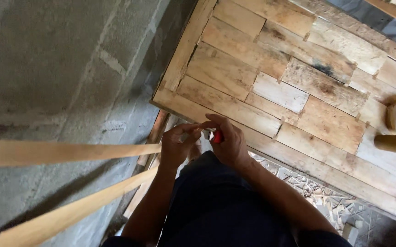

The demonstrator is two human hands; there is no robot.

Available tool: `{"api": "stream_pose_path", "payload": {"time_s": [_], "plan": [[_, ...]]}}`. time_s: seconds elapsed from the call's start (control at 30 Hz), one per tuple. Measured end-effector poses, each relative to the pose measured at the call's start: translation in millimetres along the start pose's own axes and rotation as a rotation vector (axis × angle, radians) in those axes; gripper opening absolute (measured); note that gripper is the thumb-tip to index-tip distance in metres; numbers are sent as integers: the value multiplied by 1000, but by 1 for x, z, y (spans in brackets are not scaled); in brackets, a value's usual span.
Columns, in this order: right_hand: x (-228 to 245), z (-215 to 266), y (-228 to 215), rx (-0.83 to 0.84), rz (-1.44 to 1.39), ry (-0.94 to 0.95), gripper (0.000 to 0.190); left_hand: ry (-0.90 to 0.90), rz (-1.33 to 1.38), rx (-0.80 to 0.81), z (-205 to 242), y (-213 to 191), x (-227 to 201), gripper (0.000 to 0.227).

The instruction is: Repairing a wooden surface by patching gaps and cracks with thin wood strips and glue.

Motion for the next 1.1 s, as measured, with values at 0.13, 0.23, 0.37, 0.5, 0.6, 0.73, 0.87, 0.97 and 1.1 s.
{"api": "stream_pose_path", "payload": {"time_s": [0.13, 0.23, 0.37, 0.5, 0.6, 0.73, 0.87, 0.97, 1.1], "plan": [[5, 1, -4, -55, -17, -100, 58, -86, 53, 15, -10, 3, 15, 19], [14, 2, -19, -117, 3, -203, 57, -105, 95, 61, -16, 14, 10, 15], [16, 4, -42, -192, 140, -277, 48, -116, 27, 128, -23, 31, 2, 11], [-8, 3, -66, -232, 168, -265, 44, -113, -73, 166, -29, 49, -11, 11], [-41, 2, -97, -293, 177, -65, 44, -215, -19, 157, -26, 57, -2, 10], [-70, 11, -148, -375, 149, 3, 40, 43, -164, -15, -30, 45, -7, 9], [-109, 23, -183, -367, 211, 95, 39, 300, -323, -184, -36, 30, -41, 8], [-146, 25, -200, -344, 218, 160, 36, 207, -310, -242, -36, 32, -41, 12], [-168, 2, -217, -327, 207, 107, 35, -83, -124, -256, -65, 59, -9, 15]]}}
Point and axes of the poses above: each hand's wrist, its own z-axis away from the middle knuckle, its own y-axis out of the palm, x = y × z, the point moved 7 cm from there along -z, towards the middle knuckle, and after that the axes turned 9 degrees about y, right-handed, at the moved point
